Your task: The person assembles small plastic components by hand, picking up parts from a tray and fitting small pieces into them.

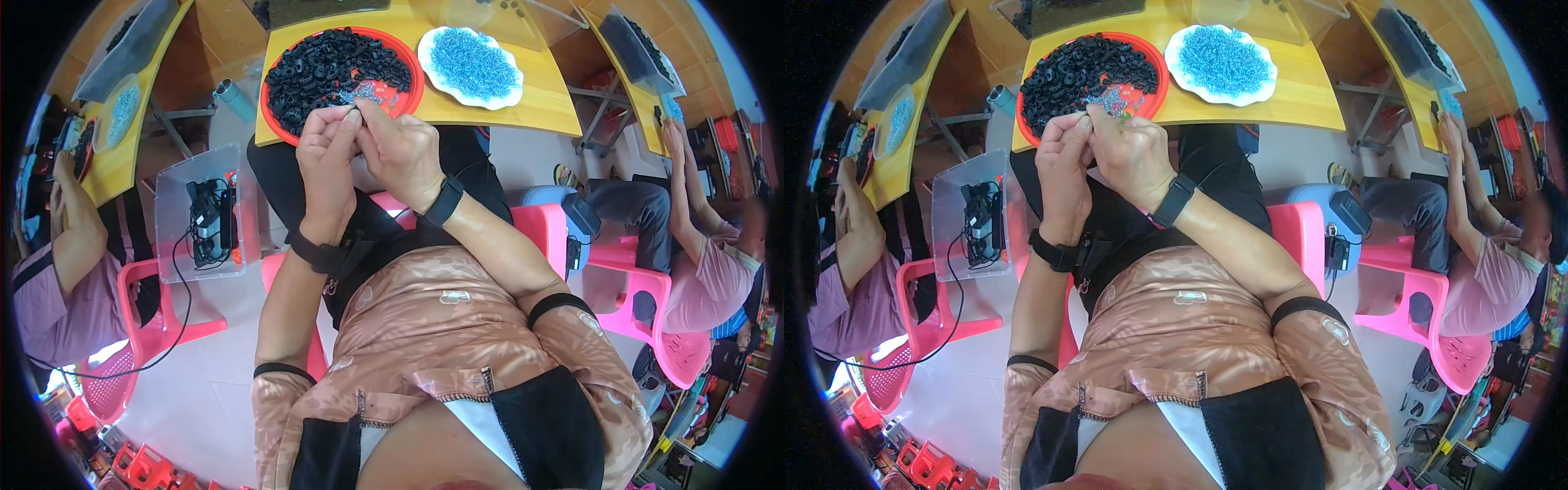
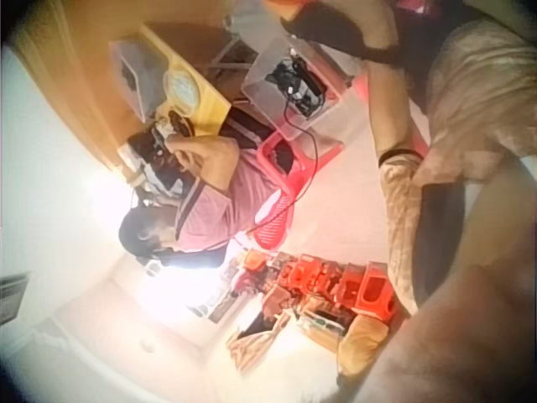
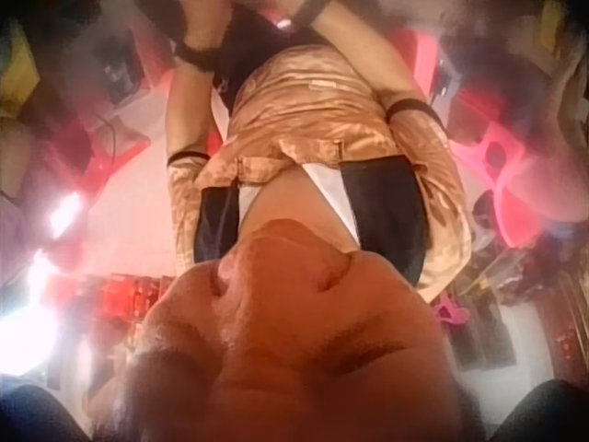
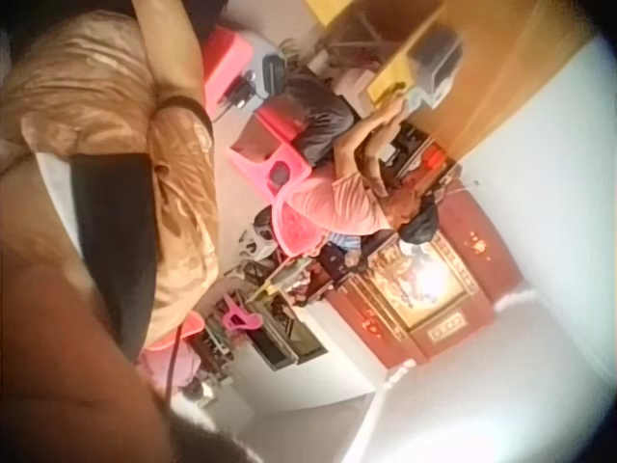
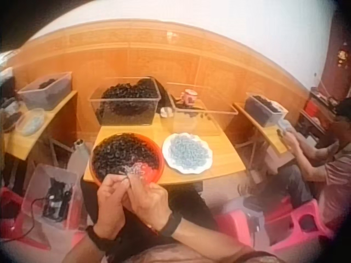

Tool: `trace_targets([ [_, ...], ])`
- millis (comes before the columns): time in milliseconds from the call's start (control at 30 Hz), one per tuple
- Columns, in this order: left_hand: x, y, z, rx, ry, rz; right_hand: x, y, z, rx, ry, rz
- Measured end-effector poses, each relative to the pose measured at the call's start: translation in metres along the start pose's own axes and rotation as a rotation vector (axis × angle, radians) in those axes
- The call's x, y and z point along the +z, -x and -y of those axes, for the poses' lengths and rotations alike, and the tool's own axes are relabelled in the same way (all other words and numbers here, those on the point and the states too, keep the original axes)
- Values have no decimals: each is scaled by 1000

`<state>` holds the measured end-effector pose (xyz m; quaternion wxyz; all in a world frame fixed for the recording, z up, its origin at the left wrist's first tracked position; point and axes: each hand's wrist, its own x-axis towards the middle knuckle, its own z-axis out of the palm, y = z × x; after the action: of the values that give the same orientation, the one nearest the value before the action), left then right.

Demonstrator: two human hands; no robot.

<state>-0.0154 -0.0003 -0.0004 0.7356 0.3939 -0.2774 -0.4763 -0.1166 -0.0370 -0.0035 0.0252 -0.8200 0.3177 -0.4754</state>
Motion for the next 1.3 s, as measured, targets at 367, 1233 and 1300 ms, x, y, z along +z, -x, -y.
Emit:
trace_targets([
  [367, -9, -9, -3, 88, -78, -79, -63, -53, -35, 112, -14, 16],
  [1233, -41, -30, 7, 224, -62, -320, 4, -65, -52, -181, -169, 761],
  [1300, -41, -30, 6, 220, -66, -321, 14, -56, -39, -186, -54, 775],
])
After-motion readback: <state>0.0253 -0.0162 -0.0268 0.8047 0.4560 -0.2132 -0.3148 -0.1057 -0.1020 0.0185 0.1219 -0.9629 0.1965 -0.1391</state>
